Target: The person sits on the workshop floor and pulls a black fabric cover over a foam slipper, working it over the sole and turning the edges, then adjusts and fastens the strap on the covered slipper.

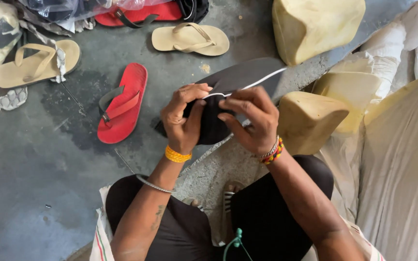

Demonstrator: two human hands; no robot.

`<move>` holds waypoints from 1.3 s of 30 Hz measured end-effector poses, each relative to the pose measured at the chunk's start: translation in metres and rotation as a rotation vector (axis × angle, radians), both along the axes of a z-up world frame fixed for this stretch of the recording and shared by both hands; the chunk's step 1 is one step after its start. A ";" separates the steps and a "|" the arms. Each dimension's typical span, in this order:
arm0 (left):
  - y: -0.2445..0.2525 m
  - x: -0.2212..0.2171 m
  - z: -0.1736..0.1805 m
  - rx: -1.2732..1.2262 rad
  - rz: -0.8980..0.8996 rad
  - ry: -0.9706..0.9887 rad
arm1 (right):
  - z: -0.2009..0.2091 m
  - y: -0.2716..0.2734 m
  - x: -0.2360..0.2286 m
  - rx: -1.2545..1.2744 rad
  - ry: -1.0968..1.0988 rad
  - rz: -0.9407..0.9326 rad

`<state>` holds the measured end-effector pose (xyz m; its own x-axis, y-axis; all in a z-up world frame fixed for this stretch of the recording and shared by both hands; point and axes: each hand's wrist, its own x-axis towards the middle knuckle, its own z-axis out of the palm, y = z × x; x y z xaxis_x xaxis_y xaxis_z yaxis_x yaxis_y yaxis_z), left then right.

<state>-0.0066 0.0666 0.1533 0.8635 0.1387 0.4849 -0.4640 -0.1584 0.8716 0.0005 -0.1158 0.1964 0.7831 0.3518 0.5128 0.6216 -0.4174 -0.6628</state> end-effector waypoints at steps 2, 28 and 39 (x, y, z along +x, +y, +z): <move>0.008 0.001 0.002 0.041 -0.016 0.007 | 0.004 -0.003 0.012 -0.018 -0.028 0.005; 0.041 0.000 -0.016 0.302 -0.344 0.083 | -0.007 0.007 0.006 -0.086 0.175 0.226; 0.028 -0.007 -0.015 0.112 -0.131 0.139 | -0.013 0.008 0.012 0.141 0.163 0.115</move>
<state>-0.0138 0.0942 0.1378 0.9303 -0.0271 0.3659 -0.3635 -0.2045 0.9089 0.0124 -0.1073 0.1836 0.8183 0.3776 0.4334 0.5400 -0.2465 -0.8047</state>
